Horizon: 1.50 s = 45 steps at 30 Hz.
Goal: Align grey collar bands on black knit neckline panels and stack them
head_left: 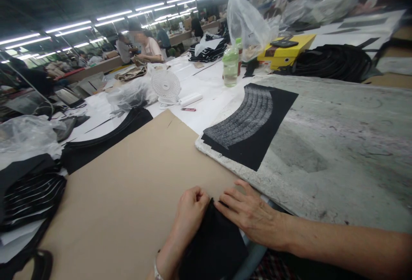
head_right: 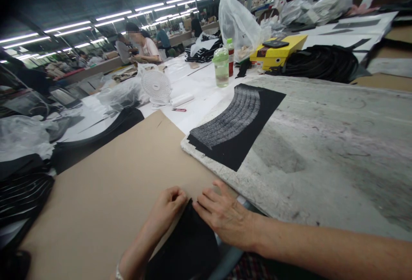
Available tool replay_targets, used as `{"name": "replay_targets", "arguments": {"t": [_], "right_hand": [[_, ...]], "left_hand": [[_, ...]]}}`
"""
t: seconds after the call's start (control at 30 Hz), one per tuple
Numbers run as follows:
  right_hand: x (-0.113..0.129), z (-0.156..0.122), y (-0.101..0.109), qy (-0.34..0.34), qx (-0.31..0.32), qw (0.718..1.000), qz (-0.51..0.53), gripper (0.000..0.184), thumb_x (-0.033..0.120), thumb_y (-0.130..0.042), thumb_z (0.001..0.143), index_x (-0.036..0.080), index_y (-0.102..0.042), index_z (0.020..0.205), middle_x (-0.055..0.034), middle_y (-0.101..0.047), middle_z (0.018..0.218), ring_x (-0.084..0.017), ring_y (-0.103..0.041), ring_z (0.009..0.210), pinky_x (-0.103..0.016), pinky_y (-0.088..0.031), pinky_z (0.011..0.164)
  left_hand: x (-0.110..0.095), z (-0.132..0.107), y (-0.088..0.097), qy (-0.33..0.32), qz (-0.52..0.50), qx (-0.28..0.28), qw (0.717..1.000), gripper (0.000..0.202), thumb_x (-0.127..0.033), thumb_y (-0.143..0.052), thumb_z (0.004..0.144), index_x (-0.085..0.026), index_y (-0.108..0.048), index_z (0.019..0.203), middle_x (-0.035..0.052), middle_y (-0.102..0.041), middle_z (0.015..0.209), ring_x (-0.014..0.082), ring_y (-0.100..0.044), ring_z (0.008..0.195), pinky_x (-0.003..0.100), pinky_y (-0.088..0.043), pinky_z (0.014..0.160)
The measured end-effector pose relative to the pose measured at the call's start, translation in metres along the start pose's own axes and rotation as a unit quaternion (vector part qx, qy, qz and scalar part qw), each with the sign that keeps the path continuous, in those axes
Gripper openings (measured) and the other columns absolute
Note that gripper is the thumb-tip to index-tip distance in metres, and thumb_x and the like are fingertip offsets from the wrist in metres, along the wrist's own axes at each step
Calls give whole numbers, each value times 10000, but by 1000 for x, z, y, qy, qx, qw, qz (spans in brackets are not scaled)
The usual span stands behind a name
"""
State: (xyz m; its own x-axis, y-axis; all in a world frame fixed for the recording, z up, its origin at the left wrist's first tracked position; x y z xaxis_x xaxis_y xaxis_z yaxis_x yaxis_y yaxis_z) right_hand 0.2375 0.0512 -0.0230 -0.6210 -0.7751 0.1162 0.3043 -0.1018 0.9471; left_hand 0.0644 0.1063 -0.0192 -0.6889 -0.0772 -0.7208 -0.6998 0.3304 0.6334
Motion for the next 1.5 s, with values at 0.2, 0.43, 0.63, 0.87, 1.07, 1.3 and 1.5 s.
{"name": "replay_targets", "arguments": {"t": [0.2,0.43,0.63,0.87,1.07,1.3,1.5], "right_hand": [[1,4,4,-11,-12,1000,-15,384,78,-477,852,136,-549,1225,-92,-629,1027,-236,-504,1036,-500,-232,1056],[-6,7,8,-15,-7,1000,8,370,73,-453,859,154,-554,1205,-94,-626,1042,-236,-494,1054,-514,-231,1047],[-20,11,21,-66,20,990,121,345,112,-496,849,221,-594,1161,-47,-628,1043,-199,-514,1006,-437,-270,973],[-28,22,28,-173,-4,958,227,249,114,-500,850,185,-606,1064,-23,-670,936,-166,-564,898,-371,-290,887],[-19,30,21,-169,52,970,167,278,203,-618,818,208,-576,1093,-39,-636,996,-214,-539,949,-392,-271,850],[-29,43,20,-37,75,989,123,236,111,-502,886,216,-582,1081,-43,-589,1058,-173,-524,948,-331,-312,830],[-44,63,11,166,118,976,72,148,185,-455,956,188,-589,894,-15,-610,904,-141,-523,819,-303,-319,738]], "left_hand": [[-3,-9,12,-28,-41,-45,998,289,-404,-425,833,-189,-564,698,-25,-499,612,139,-486,605,242,-383,597],[7,-55,-31,-175,98,-131,971,318,-118,-362,908,-196,-629,1061,65,-619,945,176,-604,870,313,-504,803],[18,-62,-39,-274,209,-190,919,349,-78,-363,923,-140,-586,1184,87,-600,951,178,-598,858,305,-543,769],[18,-64,-40,-287,225,-199,909,352,-78,-356,926,-130,-572,1198,90,-600,948,187,-593,846,329,-541,755],[9,-60,-30,-216,170,-213,938,238,-126,-405,936,-171,-597,1069,70,-612,931,189,-591,858,342,-524,777],[13,-73,-47,-314,303,-199,877,421,-43,-385,855,-110,-540,1241,122,-615,1044,219,-580,892,345,-505,748],[20,-83,-60,-284,341,-187,877,541,6,-384,789,-89,-500,1309,132,-613,1129,243,-562,978,361,-491,819]]}}
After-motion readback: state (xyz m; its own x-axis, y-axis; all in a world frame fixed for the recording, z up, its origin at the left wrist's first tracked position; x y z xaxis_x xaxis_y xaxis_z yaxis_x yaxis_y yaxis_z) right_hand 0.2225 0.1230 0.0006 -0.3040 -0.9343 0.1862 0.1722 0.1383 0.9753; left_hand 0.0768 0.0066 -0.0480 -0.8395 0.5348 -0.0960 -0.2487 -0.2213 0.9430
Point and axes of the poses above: each hand's wrist, its own z-axis towards the middle knuckle, its own y-axis out of the back of the hand, x = y × z, the point moved 3 cm from there along z, towards the middle knuckle
